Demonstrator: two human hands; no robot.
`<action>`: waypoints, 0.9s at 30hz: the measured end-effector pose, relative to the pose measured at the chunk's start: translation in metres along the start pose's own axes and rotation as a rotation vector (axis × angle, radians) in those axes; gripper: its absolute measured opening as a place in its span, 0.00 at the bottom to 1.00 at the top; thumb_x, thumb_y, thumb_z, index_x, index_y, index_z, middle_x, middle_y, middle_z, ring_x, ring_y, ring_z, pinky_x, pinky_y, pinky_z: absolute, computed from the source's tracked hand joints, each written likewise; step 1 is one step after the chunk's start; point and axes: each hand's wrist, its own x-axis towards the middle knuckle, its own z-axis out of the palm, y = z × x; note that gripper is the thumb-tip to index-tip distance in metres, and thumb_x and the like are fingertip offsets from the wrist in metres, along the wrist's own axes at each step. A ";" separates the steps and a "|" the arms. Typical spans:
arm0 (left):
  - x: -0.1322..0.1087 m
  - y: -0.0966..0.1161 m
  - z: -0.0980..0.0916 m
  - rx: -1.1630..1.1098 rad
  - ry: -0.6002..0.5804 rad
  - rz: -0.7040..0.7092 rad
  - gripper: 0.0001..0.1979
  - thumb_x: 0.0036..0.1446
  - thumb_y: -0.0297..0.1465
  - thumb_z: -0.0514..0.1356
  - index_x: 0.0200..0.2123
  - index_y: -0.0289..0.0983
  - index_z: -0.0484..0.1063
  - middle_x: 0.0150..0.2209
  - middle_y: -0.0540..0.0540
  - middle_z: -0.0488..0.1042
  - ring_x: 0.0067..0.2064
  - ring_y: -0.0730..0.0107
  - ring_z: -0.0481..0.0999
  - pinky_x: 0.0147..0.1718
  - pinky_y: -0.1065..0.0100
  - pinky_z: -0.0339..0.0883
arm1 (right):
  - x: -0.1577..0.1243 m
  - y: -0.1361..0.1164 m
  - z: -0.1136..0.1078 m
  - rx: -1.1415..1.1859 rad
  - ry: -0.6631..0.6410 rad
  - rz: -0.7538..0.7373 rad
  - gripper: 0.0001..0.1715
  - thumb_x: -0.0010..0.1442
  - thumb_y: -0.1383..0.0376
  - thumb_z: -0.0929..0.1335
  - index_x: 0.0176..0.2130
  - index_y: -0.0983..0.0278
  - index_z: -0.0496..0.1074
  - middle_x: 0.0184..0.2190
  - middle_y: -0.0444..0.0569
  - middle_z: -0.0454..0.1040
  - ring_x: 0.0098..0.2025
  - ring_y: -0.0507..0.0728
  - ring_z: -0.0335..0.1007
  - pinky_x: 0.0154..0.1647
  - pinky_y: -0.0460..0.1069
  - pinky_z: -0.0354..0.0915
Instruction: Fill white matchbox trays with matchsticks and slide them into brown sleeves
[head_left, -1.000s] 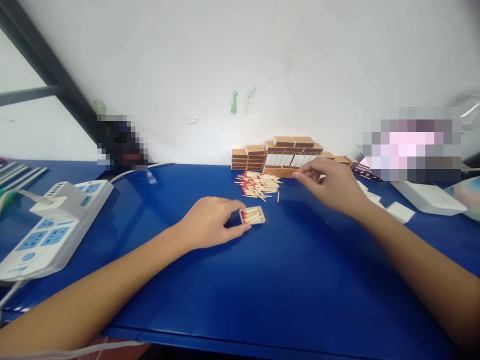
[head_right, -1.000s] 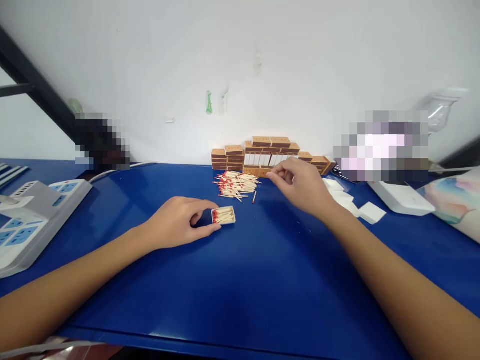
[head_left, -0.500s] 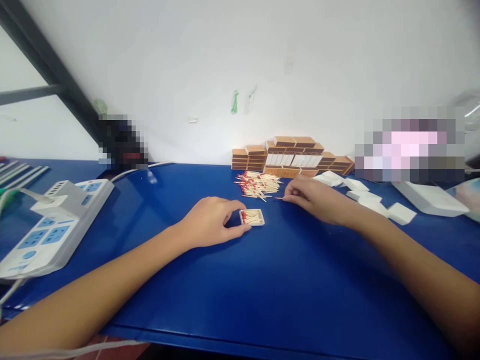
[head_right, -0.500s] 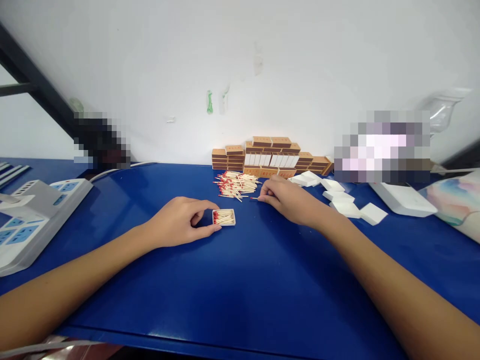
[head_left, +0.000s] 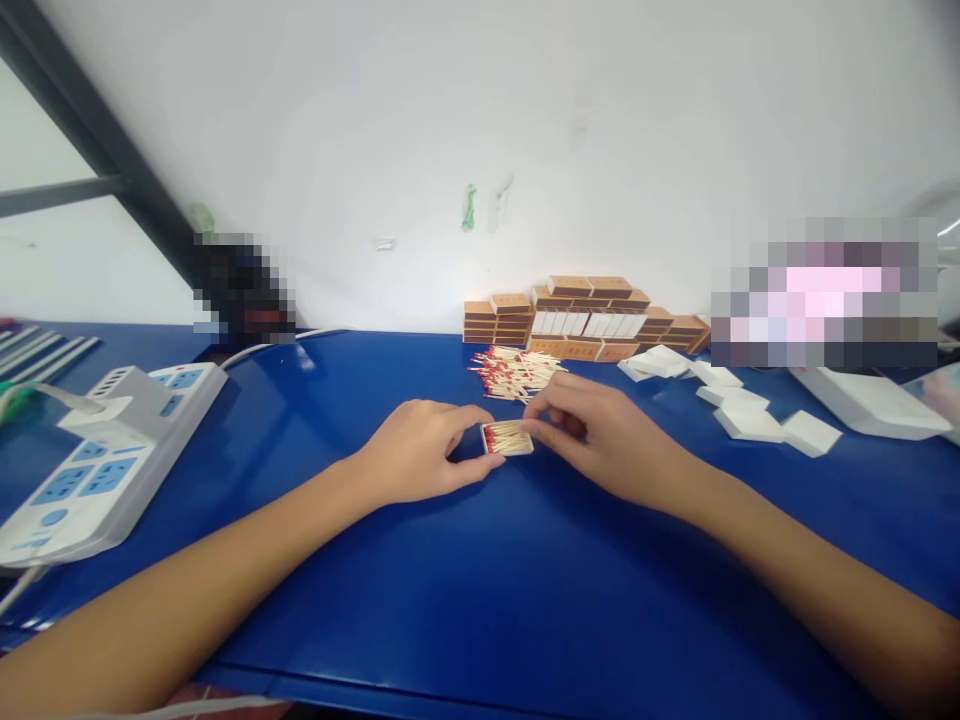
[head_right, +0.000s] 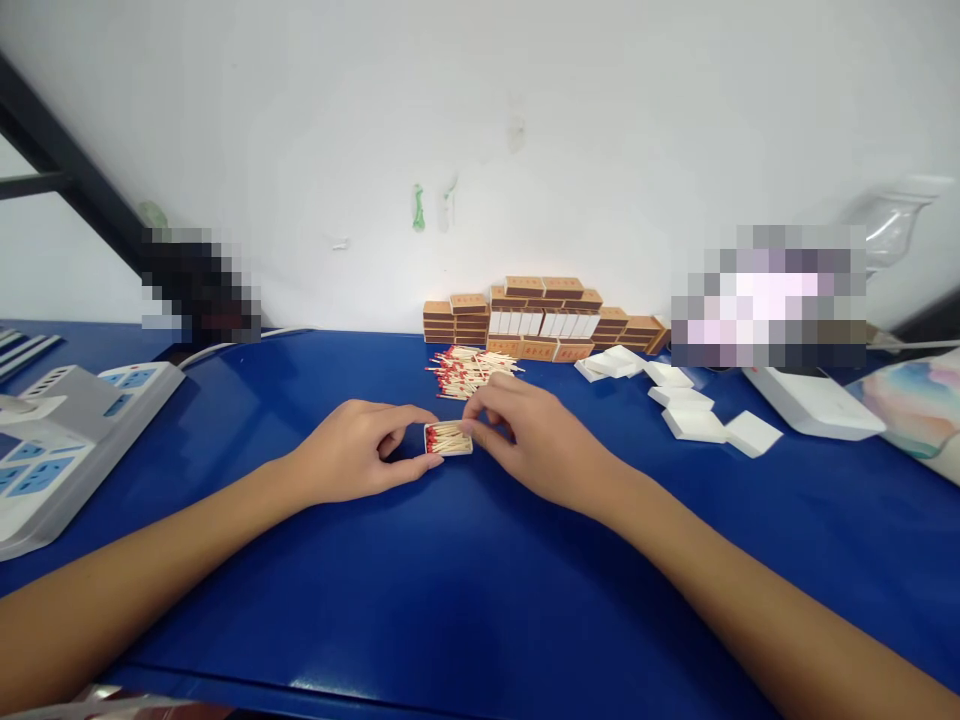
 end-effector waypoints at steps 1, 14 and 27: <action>0.000 0.000 0.000 0.009 -0.006 -0.006 0.17 0.63 0.44 0.64 0.50 0.41 0.78 0.23 0.55 0.69 0.24 0.73 0.68 0.27 0.70 0.56 | 0.002 0.006 -0.005 -0.024 0.041 0.001 0.10 0.71 0.60 0.67 0.37 0.60 0.74 0.31 0.47 0.71 0.31 0.55 0.65 0.33 0.50 0.60; -0.002 0.001 0.005 0.035 0.051 0.032 0.19 0.64 0.44 0.63 0.53 0.40 0.78 0.22 0.55 0.70 0.24 0.72 0.69 0.26 0.69 0.57 | 0.004 0.115 -0.086 0.195 0.713 0.876 0.15 0.60 0.53 0.74 0.28 0.57 0.71 0.21 0.48 0.69 0.25 0.56 0.59 0.28 0.55 0.57; -0.001 -0.005 0.002 0.084 0.212 0.040 0.19 0.65 0.45 0.63 0.50 0.39 0.78 0.21 0.56 0.69 0.22 0.76 0.67 0.25 0.70 0.57 | 0.009 0.139 -0.084 0.232 0.821 0.823 0.18 0.56 0.50 0.74 0.26 0.55 0.67 0.18 0.47 0.68 0.23 0.59 0.64 0.23 0.56 0.58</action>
